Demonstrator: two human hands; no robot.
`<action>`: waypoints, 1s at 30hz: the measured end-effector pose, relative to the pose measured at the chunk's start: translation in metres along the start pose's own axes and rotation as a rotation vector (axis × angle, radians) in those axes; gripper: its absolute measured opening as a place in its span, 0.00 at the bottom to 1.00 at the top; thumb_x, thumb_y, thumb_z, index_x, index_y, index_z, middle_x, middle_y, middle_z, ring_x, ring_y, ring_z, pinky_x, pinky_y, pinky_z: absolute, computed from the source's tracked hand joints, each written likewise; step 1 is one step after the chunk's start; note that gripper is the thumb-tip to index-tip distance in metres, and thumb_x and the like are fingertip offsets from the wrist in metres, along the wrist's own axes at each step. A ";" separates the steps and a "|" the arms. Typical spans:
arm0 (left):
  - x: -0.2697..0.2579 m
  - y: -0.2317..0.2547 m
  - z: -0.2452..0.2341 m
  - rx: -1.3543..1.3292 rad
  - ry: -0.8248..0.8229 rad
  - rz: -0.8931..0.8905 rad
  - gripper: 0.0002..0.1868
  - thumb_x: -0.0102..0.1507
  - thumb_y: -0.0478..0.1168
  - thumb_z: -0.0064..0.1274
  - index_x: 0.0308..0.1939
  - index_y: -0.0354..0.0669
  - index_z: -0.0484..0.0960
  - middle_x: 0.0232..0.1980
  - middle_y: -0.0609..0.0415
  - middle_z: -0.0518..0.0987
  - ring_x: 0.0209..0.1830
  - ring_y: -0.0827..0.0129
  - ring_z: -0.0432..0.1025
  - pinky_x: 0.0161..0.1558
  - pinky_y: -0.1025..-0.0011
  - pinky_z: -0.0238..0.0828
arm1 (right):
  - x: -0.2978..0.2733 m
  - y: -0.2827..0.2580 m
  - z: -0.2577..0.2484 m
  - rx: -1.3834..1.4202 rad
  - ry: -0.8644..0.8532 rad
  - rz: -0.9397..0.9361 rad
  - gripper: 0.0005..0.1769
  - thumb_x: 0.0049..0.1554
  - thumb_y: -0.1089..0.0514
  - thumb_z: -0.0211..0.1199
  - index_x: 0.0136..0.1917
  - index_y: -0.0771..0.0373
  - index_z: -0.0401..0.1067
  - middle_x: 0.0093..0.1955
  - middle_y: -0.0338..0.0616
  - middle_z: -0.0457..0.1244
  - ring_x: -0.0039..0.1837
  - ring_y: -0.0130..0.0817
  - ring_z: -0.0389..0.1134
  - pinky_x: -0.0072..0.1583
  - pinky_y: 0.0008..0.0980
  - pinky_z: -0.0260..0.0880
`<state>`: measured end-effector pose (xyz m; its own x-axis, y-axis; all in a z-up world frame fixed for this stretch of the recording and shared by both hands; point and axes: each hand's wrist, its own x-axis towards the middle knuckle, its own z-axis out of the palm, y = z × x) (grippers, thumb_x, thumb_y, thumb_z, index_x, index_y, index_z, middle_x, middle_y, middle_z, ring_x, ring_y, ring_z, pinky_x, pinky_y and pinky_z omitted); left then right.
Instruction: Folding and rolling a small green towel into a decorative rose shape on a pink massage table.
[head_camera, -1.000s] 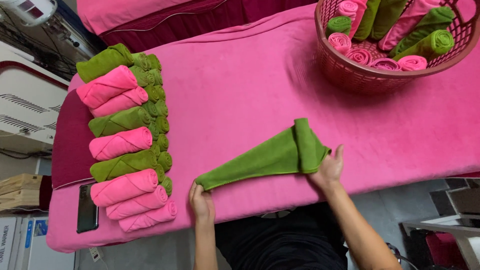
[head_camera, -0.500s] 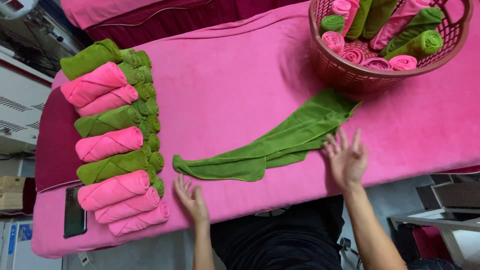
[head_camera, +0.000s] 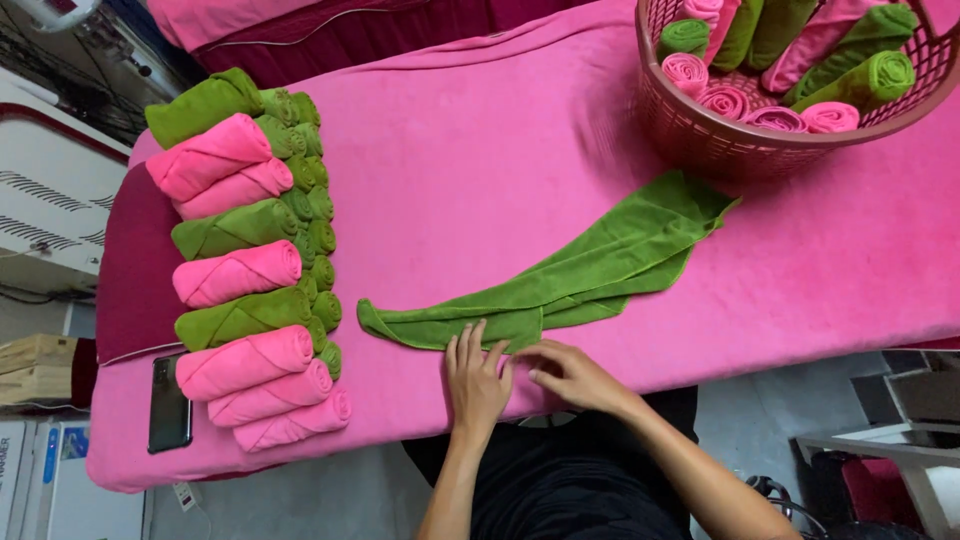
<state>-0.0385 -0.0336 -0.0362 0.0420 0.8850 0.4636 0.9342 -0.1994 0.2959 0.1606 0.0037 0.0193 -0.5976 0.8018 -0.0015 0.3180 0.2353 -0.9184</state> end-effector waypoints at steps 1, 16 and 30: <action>0.001 -0.001 -0.001 -0.002 0.002 0.002 0.13 0.56 0.47 0.66 0.43 0.53 0.89 0.67 0.47 0.76 0.72 0.51 0.67 0.73 0.47 0.55 | -0.002 -0.001 0.001 -0.003 0.002 -0.001 0.22 0.60 0.60 0.65 0.68 0.58 0.76 0.62 0.50 0.71 0.64 0.47 0.74 0.67 0.49 0.72; 0.006 -0.001 0.008 -0.046 -0.012 0.000 0.10 0.58 0.48 0.66 0.38 0.51 0.89 0.67 0.46 0.77 0.72 0.50 0.68 0.73 0.46 0.55 | -0.010 0.027 0.011 -0.054 0.098 0.084 0.30 0.59 0.59 0.65 0.75 0.55 0.70 0.62 0.52 0.70 0.59 0.53 0.74 0.55 0.52 0.77; -0.001 -0.009 0.003 -0.056 -0.014 0.006 0.12 0.62 0.50 0.64 0.47 0.53 0.87 0.71 0.44 0.74 0.76 0.47 0.64 0.76 0.44 0.51 | -0.010 0.026 0.017 -0.172 0.142 0.069 0.30 0.58 0.58 0.67 0.73 0.56 0.70 0.59 0.55 0.68 0.55 0.57 0.73 0.53 0.56 0.75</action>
<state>-0.0459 -0.0315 -0.0414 0.0530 0.8896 0.4537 0.9126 -0.2276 0.3397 0.1625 -0.0077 -0.0112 -0.4644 0.8856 0.0047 0.4823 0.2573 -0.8374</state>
